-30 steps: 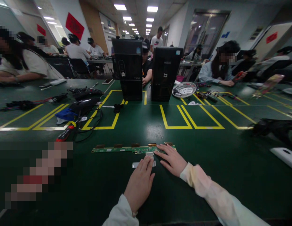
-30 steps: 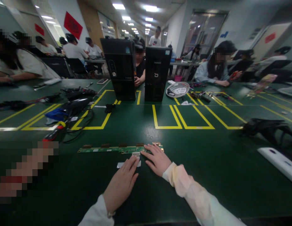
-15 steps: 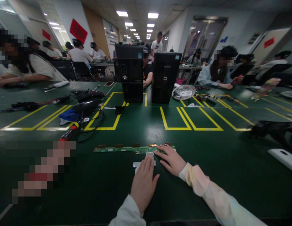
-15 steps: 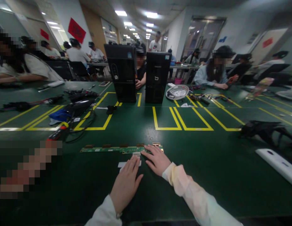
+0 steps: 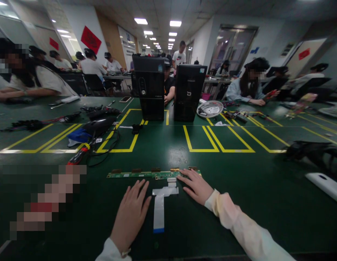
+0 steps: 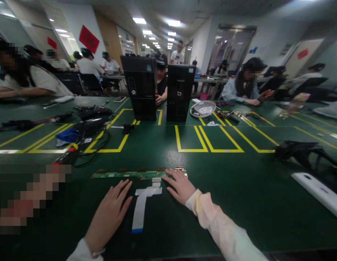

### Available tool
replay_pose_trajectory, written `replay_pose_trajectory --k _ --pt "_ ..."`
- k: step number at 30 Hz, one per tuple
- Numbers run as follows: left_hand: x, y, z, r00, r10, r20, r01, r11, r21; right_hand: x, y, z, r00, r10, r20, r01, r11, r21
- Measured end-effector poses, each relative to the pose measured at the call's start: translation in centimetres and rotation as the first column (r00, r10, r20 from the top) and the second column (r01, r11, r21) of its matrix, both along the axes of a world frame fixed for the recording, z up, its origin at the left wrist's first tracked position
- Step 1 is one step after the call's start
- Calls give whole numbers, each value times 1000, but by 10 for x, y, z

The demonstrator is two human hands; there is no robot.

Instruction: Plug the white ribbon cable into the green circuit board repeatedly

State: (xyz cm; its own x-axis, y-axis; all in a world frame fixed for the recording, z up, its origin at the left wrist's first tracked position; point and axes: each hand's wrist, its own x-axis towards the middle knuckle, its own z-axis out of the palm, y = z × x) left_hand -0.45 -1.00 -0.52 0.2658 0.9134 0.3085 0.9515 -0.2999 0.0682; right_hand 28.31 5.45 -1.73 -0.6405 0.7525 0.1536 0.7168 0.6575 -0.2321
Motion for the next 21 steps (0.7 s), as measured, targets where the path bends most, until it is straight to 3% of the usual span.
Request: replay_pose_trajectory --k 6,14,21 --pt "-48 -14 -22 995 94 -12 -94 995 21 -6 0 1 996 62 -70 -60 998 36" --pt "-46 -10 -26 998 65 -25 -64 998 24 -25 -6 16 991 130 10 -129 987 -97" --pt "-48 -8 -30 999 49 0 -49 998 29 -8 -17 20 992 127 24 -121 975 -185"
